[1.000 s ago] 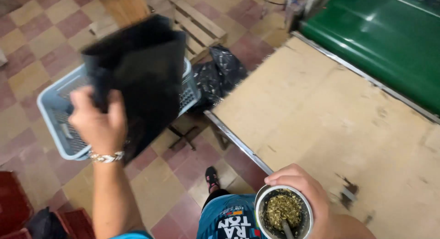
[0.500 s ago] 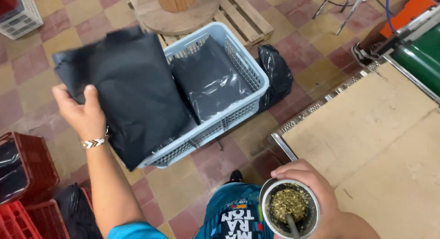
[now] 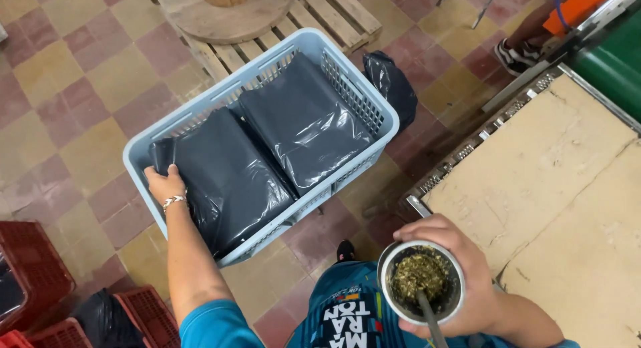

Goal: Catching plastic bags from a production machine, folding them on a workbench, and placing them into a collection bin.

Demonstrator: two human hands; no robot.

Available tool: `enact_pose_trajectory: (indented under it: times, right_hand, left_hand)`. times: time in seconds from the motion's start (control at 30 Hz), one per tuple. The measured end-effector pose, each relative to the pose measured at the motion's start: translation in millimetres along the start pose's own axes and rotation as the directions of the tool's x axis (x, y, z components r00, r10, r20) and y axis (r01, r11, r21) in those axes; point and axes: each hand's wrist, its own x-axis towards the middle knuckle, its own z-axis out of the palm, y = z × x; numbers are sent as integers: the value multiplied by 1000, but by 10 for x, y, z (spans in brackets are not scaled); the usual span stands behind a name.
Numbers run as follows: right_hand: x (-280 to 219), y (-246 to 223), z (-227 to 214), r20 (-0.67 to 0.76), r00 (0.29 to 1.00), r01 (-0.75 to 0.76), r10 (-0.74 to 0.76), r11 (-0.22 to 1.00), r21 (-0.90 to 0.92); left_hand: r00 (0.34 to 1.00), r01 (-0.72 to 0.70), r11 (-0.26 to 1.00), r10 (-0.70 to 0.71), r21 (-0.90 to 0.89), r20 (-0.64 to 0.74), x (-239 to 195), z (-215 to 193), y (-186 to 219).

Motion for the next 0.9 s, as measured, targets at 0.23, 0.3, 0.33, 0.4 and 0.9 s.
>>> enact_pose_trajectory:
  times: [0.23, 0.3, 0.33, 0.4, 0.9]
  right_hand:
    - [113, -16, 57, -49, 997, -63, 66, 997, 48]
    - [170, -34, 44, -60, 998, -26, 28, 999, 27]
    - [197, -58, 31, -54, 999, -6, 6, 1000, 10]
    - [186, -46, 27, -102, 994, -35, 38, 999, 35]
    - [-145, -246, -410, -234, 970, 46, -68, 994, -99]
  left_hand:
    - [887, -455, 729, 424, 512, 183, -762, 132, 951]
    - [879, -460, 781, 334, 423, 340, -975, 203, 1322]
    - [835, -431, 834, 224, 345, 502, -1099, 243, 1509]
    - [819, -429, 812, 165, 396, 549, -1108, 396, 1529]
    - [677, -497, 714, -38, 494, 735, -1152, 235, 1607]
